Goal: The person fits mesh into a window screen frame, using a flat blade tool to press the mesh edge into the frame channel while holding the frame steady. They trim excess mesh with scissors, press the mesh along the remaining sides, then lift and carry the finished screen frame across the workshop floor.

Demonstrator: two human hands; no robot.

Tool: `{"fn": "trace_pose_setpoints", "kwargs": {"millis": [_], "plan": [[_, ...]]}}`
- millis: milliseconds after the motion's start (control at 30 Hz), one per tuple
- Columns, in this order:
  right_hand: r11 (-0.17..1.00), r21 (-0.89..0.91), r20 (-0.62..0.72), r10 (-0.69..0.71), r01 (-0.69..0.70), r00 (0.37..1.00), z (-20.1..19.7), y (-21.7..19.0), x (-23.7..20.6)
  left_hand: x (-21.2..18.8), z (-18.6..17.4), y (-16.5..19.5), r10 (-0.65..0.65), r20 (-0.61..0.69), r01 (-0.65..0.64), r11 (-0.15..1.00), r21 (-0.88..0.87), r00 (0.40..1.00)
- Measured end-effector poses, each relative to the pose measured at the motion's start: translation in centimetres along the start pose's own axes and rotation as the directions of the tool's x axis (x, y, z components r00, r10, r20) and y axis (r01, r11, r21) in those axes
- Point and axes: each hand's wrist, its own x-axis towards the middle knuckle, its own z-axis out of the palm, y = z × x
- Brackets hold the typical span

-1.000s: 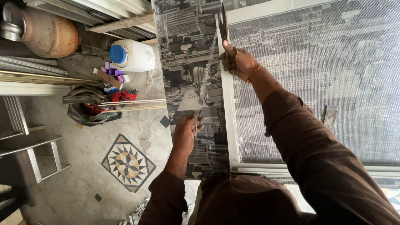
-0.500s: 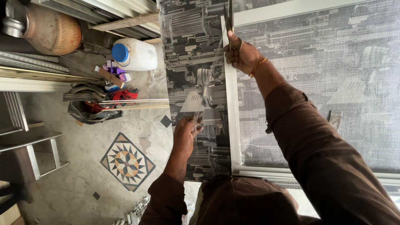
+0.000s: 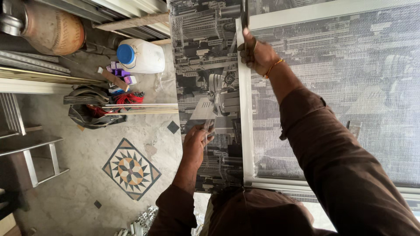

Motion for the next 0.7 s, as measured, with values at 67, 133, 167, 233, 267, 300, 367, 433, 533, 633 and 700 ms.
{"fn": "trace_pose_setpoints", "kwargs": {"millis": [67, 133, 167, 233, 267, 300, 367, 433, 533, 633, 700], "plan": [[0.999, -0.036, -0.003, 0.002, -0.002, 1.000, 0.0, -0.7, 0.6, -0.1, -0.1, -0.1, -0.011, -0.013, 0.011, 1.000, -0.004, 1.000], [1.000, -0.021, 0.030, -0.016, 0.017, 0.999, 0.1, -1.2, 1.6, 0.0, -0.4, -0.4, 0.001, -0.015, -0.001, 1.000, -0.007, 1.000], [1.000, -0.013, 0.045, -0.019, 0.020, 0.999, 0.1, -1.3, 2.1, 0.0, -0.6, -0.7, 0.008, -0.015, -0.008, 1.000, -0.010, 1.000], [1.000, 0.003, 0.043, -0.025, 0.024, 0.999, 0.2, -1.3, 3.1, 0.3, -0.9, -1.3, 0.018, -0.011, -0.019, 1.000, -0.023, 1.000], [1.000, 0.010, 0.043, -0.026, 0.025, 0.999, 0.2, -1.1, 3.5, 0.4, -1.1, -1.6, 0.020, -0.010, -0.021, 0.999, -0.035, 1.000], [0.998, 0.028, 0.039, -0.052, 0.051, 0.998, 0.3, -1.0, 3.8, 0.6, -1.2, -1.8, 0.022, -0.010, -0.022, 0.999, -0.048, 1.000], [0.993, 0.060, 0.028, -0.108, 0.106, 0.994, 0.3, -0.6, 4.1, 0.8, -1.5, -2.1, 0.040, -0.001, -0.040, 0.998, -0.038, 0.999], [0.993, 0.058, 0.009, -0.108, 0.107, 0.994, 0.4, -0.4, 4.1, 0.9, -1.7, -2.1, 0.051, 0.003, -0.051, 0.998, -0.031, 0.999], [0.996, 0.075, -0.001, -0.046, 0.046, 0.999, 0.4, -0.9, 3.9, 0.8, -1.8, -2.0, 0.041, 0.002, -0.041, 0.999, -0.029, 0.999], [0.996, 0.091, -0.017, -0.010, 0.012, 1.000, 0.4, -1.9, 4.2, 0.5, -1.8, -2.0, 0.029, -0.004, -0.029, 0.999, -0.042, 1.000], [0.994, 0.107, -0.016, -0.026, 0.028, 1.000, 0.5, -2.5, 4.8, 0.4, -1.8, -1.8, 0.015, -0.009, -0.016, 0.999, -0.046, 1.000]]}}
